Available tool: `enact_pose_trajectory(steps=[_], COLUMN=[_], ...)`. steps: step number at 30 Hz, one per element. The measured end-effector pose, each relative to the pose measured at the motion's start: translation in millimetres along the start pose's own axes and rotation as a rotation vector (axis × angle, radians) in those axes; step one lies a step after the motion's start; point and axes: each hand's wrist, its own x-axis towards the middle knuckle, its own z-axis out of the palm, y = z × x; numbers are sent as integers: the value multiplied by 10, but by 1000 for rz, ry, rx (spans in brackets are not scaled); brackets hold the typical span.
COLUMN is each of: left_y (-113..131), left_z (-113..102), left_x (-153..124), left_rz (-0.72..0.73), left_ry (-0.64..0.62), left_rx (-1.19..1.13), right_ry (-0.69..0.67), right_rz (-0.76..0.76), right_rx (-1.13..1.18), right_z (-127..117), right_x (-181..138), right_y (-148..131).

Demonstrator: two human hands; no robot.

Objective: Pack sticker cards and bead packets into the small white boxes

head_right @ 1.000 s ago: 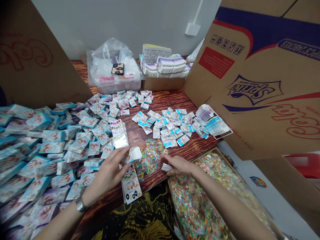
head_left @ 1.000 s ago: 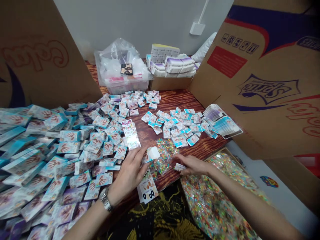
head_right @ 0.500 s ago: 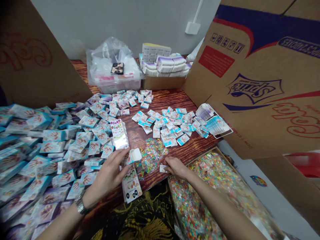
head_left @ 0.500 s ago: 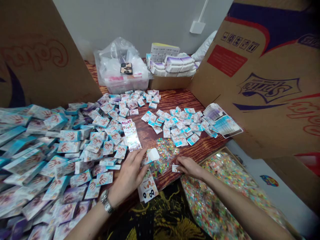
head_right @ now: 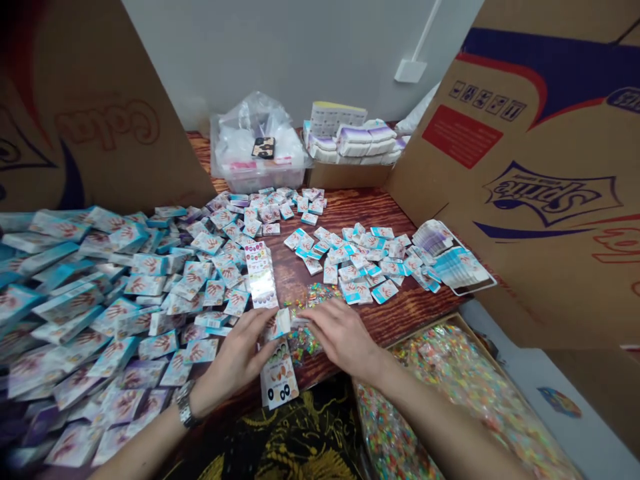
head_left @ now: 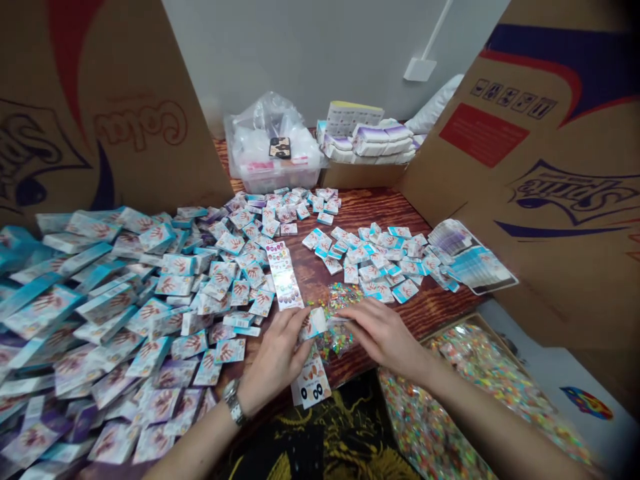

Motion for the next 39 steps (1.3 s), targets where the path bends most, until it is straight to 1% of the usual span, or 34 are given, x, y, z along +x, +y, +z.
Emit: enact_pose_trajectory(steps=[2, 3, 5, 7, 9, 12, 15, 18, 23, 26, 28, 31, 34, 39], left_y=[-17, -30, -51, -59, -57, -62, -74, -59, -14, -18, -21, -9, -2, -58], left_z=[-9, -17, -39, -62, -81, -98, -110, -138, -206, -205, -180, -126, -93, -125], left_x=[-22, -36, -61, -78, -85, -92, -112, -137, -158, -163, -167, -169, -165, -165], left_rz=[-8, -13, -22, -30, -38, -35, -30, -34, -25, -36, -55, -63, -63, -68], left_ry=[16, 22, 22, 15, 18, 31, 20, -30, -111, -136, -120, -66, -29, -75], left_rx=[10, 12, 6, -13, -40, -84, -96, -76, -68, -73, -59, -23, -14, -149], right_ry=[72, 115, 194, 227, 184, 72, 6, -34, -66, -78, -99, -107, -82, -54], right_rz=[-120, -156, -187, -213, -292, -433, -490, -538, -634, -641, -609, -498, -399, -370], right_rx=[-77, -108, -159, -224, -319, -476, -580, -592, -503, -428, -371, -276, -199, -80], right_z=[61, 90, 132, 152, 164, 186, 199, 186, 149, 149, 161, 193, 232, 275], right_x=[85, 112, 152, 181, 200, 196, 176, 180, 209, 220, 226, 229, 218, 179], right_y=[-69, -83, -87, -82, -82, -87, -80, -51, 8, 13, 0, -22, -6, 114])
